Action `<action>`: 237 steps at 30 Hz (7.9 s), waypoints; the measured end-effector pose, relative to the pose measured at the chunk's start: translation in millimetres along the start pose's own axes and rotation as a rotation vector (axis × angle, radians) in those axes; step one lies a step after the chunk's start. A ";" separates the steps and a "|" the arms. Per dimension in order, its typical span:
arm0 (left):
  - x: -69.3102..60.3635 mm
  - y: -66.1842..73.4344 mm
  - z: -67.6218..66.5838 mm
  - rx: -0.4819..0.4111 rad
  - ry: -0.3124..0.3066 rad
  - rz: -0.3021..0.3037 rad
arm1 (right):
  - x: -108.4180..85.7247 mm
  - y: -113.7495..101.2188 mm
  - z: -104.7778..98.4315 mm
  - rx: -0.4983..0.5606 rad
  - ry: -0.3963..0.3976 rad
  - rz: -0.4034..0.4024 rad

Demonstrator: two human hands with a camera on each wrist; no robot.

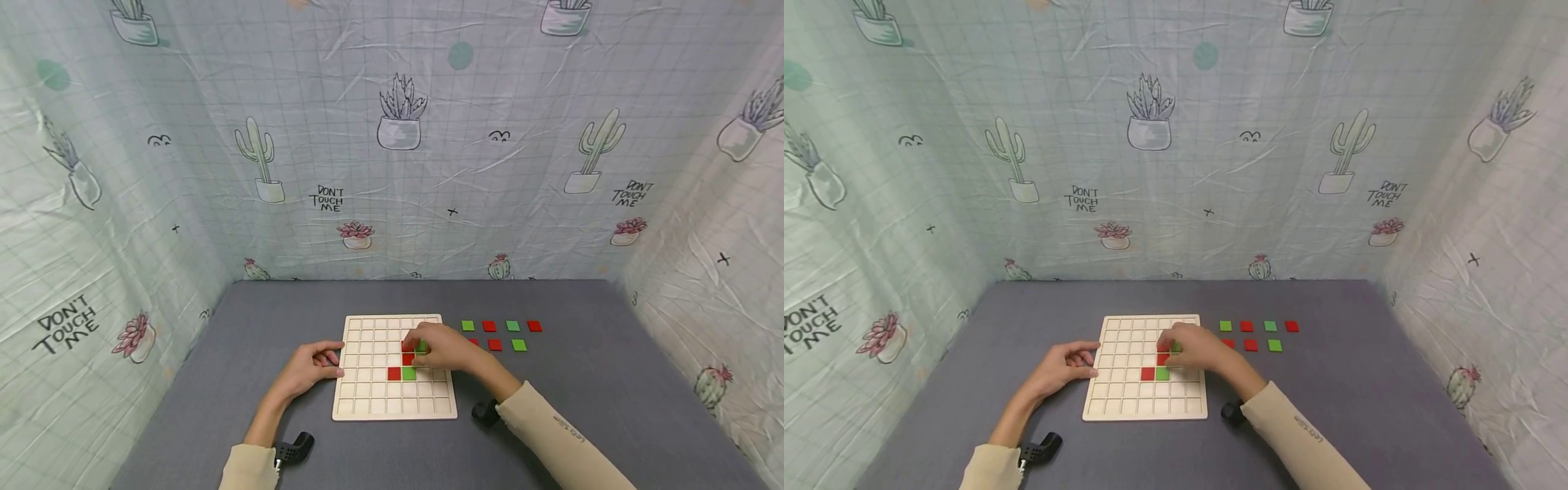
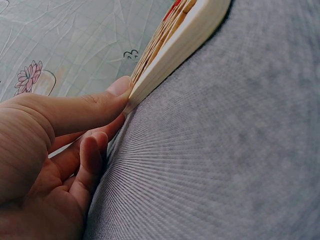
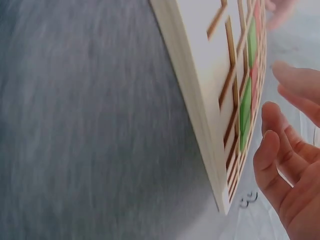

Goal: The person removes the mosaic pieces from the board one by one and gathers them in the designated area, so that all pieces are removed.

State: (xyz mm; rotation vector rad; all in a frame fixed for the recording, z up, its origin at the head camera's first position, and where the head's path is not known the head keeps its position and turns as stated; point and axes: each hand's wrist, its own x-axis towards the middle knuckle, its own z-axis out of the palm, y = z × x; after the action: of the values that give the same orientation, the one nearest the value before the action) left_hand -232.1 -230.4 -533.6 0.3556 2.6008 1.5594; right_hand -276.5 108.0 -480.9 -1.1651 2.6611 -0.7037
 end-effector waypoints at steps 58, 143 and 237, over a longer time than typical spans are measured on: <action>1.0 -2.3 -1.5 -0.016 -0.019 0.015 | 19.5 -28.7 25.9 -0.055 -0.072 -0.024; -0.2 -0.3 -3.4 -0.011 -0.024 0.003 | -98.2 77.0 -50.3 0.135 0.151 0.163; 0.7 -2.7 2.3 -0.036 0.021 -0.017 | -164.7 132.0 -71.1 -0.099 0.234 0.361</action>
State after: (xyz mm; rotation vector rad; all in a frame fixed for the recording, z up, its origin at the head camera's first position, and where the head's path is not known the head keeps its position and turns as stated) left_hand -232.7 -229.5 -537.0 0.3160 2.5798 1.6113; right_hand -272.5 330.5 -489.1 -0.6207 3.0150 -0.6844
